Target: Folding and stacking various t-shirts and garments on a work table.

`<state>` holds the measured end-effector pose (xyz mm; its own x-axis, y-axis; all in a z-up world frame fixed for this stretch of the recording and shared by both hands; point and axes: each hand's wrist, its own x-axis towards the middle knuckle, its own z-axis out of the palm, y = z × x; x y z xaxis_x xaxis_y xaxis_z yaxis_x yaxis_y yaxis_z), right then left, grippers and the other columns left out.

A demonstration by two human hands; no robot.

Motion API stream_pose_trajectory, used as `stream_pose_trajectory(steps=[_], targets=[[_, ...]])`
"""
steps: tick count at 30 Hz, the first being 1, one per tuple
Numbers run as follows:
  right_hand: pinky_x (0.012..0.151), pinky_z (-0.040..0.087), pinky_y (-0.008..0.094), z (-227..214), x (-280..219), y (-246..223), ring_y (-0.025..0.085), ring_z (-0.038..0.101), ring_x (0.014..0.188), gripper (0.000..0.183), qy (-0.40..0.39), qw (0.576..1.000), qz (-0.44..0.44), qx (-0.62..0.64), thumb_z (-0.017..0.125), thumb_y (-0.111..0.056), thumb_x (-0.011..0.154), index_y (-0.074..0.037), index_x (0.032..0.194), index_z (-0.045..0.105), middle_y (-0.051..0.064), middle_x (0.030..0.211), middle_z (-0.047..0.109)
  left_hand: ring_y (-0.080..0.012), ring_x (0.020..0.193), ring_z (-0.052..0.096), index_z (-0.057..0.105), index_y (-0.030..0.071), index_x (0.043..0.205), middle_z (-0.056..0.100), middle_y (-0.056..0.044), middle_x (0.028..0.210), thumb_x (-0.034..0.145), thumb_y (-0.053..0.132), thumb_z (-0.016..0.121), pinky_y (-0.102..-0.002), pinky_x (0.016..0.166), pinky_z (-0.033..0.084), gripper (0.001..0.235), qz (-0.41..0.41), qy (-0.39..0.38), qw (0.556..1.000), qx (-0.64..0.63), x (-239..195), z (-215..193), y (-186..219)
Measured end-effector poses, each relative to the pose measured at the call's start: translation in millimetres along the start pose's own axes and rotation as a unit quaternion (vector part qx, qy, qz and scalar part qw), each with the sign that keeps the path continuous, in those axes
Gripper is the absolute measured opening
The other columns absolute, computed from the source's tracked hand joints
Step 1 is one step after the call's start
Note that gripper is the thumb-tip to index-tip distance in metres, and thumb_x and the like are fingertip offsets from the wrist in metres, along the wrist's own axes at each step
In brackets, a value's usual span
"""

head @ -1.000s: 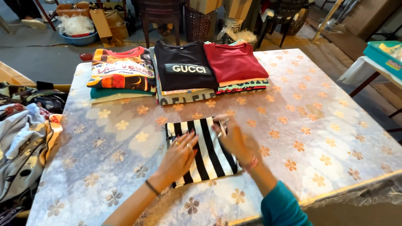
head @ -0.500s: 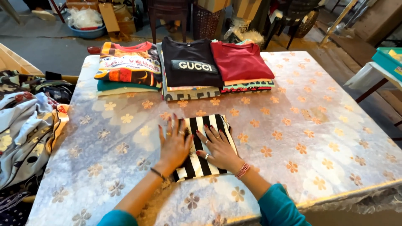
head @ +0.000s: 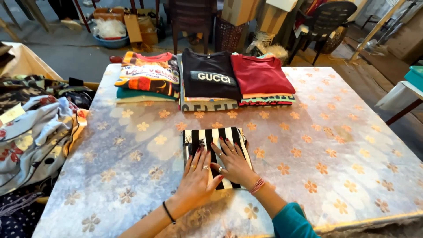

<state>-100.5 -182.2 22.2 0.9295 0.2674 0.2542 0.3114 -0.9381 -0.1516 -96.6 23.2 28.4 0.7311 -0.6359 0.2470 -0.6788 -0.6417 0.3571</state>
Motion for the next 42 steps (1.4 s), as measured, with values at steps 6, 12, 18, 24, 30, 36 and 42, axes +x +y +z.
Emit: stream_pose_trajectory(steps=[6,12,18,24,30,36,42], targets=[[0.12,0.012,0.054,11,-4,7,0.041,0.017,0.153,0.079,0.013,0.999,0.01,-0.051,0.047,-0.059,0.099,-0.017,0.162,0.026,0.022,0.166,0.023,-0.0358,0.154,0.015,0.026,0.003,0.159,0.024,-0.02,0.165,0.101,0.055,0.043,-0.049,0.122,0.01,0.079,-0.007,0.004,1.0,-0.002,74,10,-56],[0.121,0.007,0.055,-9,-5,-1,0.04,0.016,0.152,0.081,-0.027,0.997,0.037,-0.055,0.046,-0.063,0.098,-0.018,0.162,0.024,0.022,0.164,0.024,-0.0338,0.153,0.02,0.034,0.008,0.155,0.028,-0.015,0.164,0.097,0.058,0.049,-0.05,0.124,0.008,0.078,-0.032,0.007,0.999,0.038,64,9,-75],[0.12,0.013,0.059,-22,0,0,0.037,0.023,0.152,0.075,-0.011,0.996,0.064,-0.054,0.05,-0.059,0.096,-0.021,0.159,0.032,0.018,0.164,0.028,-0.0362,0.138,0.042,0.052,0.004,0.139,0.047,-0.019,0.147,0.096,0.052,0.06,-0.053,0.119,0.019,0.066,0.144,0.102,0.983,-0.051,43,-34,-37],[0.119,0.016,0.059,-22,1,3,0.04,0.025,0.15,0.074,-0.008,0.996,0.051,-0.066,0.051,-0.058,0.098,-0.018,0.158,0.034,0.02,0.163,0.029,-0.0329,0.096,0.057,0.061,0.008,0.099,0.058,-0.013,0.098,0.08,0.058,0.075,-0.045,0.089,0.042,0.055,0.24,0.011,0.966,-0.095,-5,-70,-21],[0.12,0.019,0.055,-20,-1,1,0.04,0.026,0.15,0.076,-0.022,0.997,0.06,-0.051,0.049,-0.059,0.098,-0.018,0.159,0.032,0.02,0.163,0.028,-0.0273,0.093,0.062,0.065,0.014,0.102,0.06,-0.005,0.095,0.089,0.034,0.072,-0.041,0.086,0.049,0.025,0.231,0.06,0.971,-0.025,-27,-28,-46],[0.119,0.017,0.056,-21,2,3,0.038,0.023,0.151,0.076,-0.038,0.995,0.068,-0.068,0.046,-0.063,0.098,-0.019,0.159,0.031,0.019,0.163,0.027,-0.0289,0.088,0.061,0.062,0.007,0.098,0.06,-0.01,0.092,0.077,0.02,0.068,-0.043,0.082,0.048,0.026,0.254,0.093,0.963,0.008,-25,-46,-21],[0.12,0.018,0.055,-23,2,1,0.038,0.023,0.151,0.076,-0.041,0.995,0.074,-0.061,0.046,-0.062,0.098,-0.02,0.159,0.031,0.019,0.164,0.027,-0.0276,0.093,0.062,0.059,0.006,0.113,0.059,-0.01,0.099,0.084,0.012,0.063,-0.041,0.082,0.049,0.03,0.205,0.05,0.975,0.07,-32,-34,-13]])
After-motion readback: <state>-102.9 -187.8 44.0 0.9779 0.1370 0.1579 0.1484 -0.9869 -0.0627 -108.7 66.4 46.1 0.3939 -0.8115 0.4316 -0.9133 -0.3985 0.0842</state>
